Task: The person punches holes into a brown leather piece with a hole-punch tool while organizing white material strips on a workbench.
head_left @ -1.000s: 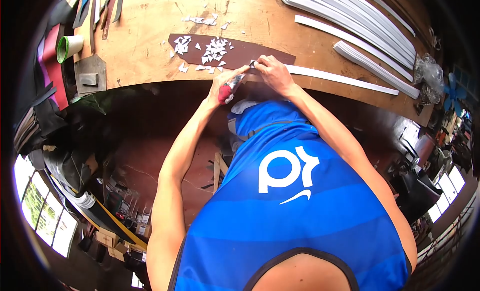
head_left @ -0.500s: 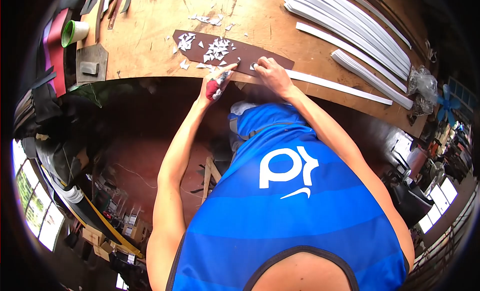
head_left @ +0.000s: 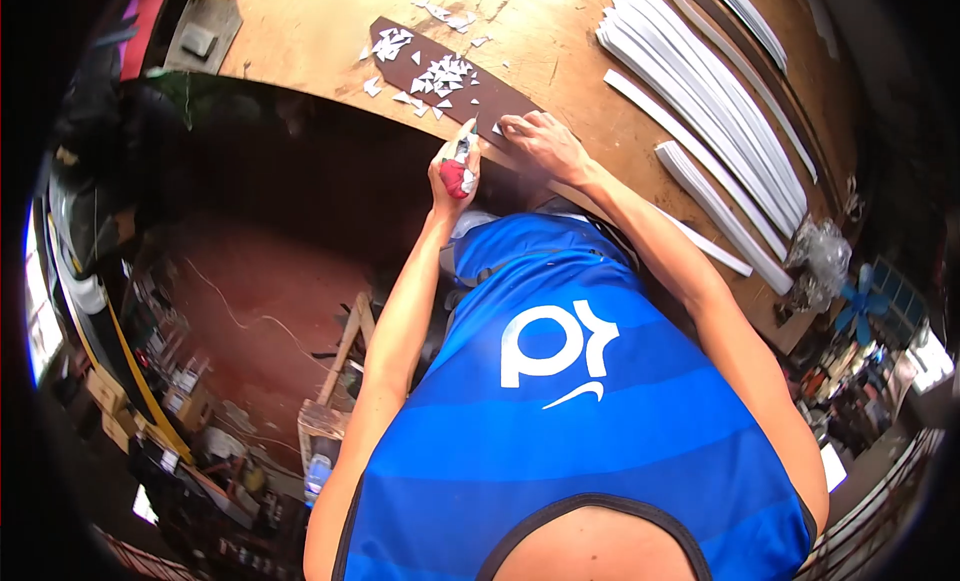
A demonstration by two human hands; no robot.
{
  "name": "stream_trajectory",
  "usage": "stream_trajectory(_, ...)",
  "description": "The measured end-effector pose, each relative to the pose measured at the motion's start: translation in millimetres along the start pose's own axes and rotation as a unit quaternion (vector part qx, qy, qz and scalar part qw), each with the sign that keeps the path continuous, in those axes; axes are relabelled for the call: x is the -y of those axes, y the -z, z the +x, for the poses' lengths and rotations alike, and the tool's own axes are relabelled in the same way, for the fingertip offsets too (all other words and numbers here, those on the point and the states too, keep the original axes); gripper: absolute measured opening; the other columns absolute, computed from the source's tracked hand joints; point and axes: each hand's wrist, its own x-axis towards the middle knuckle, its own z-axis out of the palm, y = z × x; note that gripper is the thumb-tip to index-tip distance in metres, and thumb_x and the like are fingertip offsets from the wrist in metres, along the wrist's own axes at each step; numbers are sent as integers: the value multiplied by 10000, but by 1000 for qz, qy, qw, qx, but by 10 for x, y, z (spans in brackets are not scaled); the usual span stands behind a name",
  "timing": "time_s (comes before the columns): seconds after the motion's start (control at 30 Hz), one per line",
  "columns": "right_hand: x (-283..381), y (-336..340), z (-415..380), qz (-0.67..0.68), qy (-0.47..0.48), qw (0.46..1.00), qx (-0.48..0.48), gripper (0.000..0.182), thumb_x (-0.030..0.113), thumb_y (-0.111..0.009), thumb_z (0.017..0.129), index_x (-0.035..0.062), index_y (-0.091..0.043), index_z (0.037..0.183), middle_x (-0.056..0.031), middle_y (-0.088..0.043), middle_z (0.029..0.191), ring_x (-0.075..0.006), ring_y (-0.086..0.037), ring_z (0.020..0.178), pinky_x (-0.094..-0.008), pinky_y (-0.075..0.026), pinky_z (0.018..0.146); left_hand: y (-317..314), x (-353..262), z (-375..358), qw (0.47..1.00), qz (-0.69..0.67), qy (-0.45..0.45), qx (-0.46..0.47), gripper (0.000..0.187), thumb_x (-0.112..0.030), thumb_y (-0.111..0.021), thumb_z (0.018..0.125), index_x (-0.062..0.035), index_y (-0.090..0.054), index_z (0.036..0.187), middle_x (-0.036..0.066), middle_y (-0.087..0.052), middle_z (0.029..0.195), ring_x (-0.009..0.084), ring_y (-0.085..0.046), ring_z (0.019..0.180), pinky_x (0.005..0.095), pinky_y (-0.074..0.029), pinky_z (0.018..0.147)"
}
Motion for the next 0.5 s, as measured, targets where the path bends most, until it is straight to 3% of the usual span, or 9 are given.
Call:
stream_trajectory(0.07, -36, 21, -2, 14, 7, 1000, -6, 395, 135, -612, 811, 50, -642, 1195, -24, -546, 1352, -220, -547, 1080, -343, -466, 948, -228, 122, -173, 985, -139, -69, -79, 277, -68, -682, 880, 37, -644, 1134, 116, -640, 885, 182, -614, 744, 282, -486, 684)
stream_trajectory(0.13, -74, 49, -5, 23, 21, 999, 6, 396, 137, -619, 803, 48, -645, 1189, -24, -545, 1358, -222, -546, 1081, -344, -465, 950, -303, -317, -268, 998, -15, -36, -56, 246, -59, -657, 876, 20, -625, 1107, 167, -665, 1019, 279, -665, 854, 319, -515, 744)
stream_trajectory(0.17, -87, 54, -4, 30, 22, 999, 13, 398, 138, -627, 795, 47, -648, 1182, -24, -545, 1364, -225, -545, 1083, -344, -465, 952, -407, -463, -230, 954, 176, -214, -113, 261, -52, -616, 881, -5, -627, 1138, 211, -651, 1192, 357, -663, 950, 375, -530, 809)
stream_trajectory(0.2, -115, -9, -11, 32, 33, 999, 16, 398, 138, -627, 795, 47, -648, 1182, -24, -545, 1364, -225, -545, 1083, -344, -465, 952, -496, -455, -303, 989, 88, -85, -87, 290, -63, -590, 891, -31, -623, 1177, 233, -615, 1295, 403, -648, 992, 416, -529, 850)
stream_trajectory(0.27, -164, -144, -1, 30, 35, 999, 20, 401, 134, -636, 781, 55, -657, 1173, -21, -549, 1367, -228, -545, 1086, -352, -464, 952, -644, -435, -352, 983, 53, -114, -132, 323, -71, -597, 881, -32, -619, 1201, 224, -617, 1292, 387, -646, 1025, 411, -524, 871)
stream_trajectory(0.3, -182, -71, -10, 36, 40, 999, 10, 398, 140, -647, 784, 60, -659, 1175, -26, -560, 1354, -232, -553, 1062, -359, -464, 940, -708, -433, -367, 987, 19, -79, -139, 375, -76, -603, 866, -19, -598, 1237, 218, -610, 1308, 385, -644, 1044, 409, -523, 884)
stream_trajectory(0.33, -185, -65, -8, 39, 48, 998, 13, 398, 140, -647, 784, 60, -659, 1175, -26, -560, 1354, -232, -553, 1062, -359, -464, 940, -774, -428, -375, 977, 62, -122, -161, 329, -71, -598, 883, 7, -610, 1202, 215, -603, 1318, 378, -647, 1049, 414, -524, 886)
stream_trajectory(0.4, -179, -48, 17, 58, 45, 997, -13, 387, 164, -661, 793, 57, -663, 1165, -33, -573, 1331, -236, -566, 1025, -369, -471, 914, -865, -444, -390, 959, 137, -147, -199, 352, -163, -543, 1033, 43, -573, 1317, 122, -704, 1027, 164, -662, 892, 296, -526, 801)
stream_trajectory(0.5, -193, -8, 48, 59, 57, 997, -9, 386, 187, -668, 794, 43, -667, 1153, -43, -583, 1309, -243, -583, 973, -368, -483, 878, -971, -493, -368, 959, 77, -100, -255, 343, -180, -550, 1027, 33, -601, 1290, 151, -716, 1045, 197, -693, 909, 320, -542, 816)
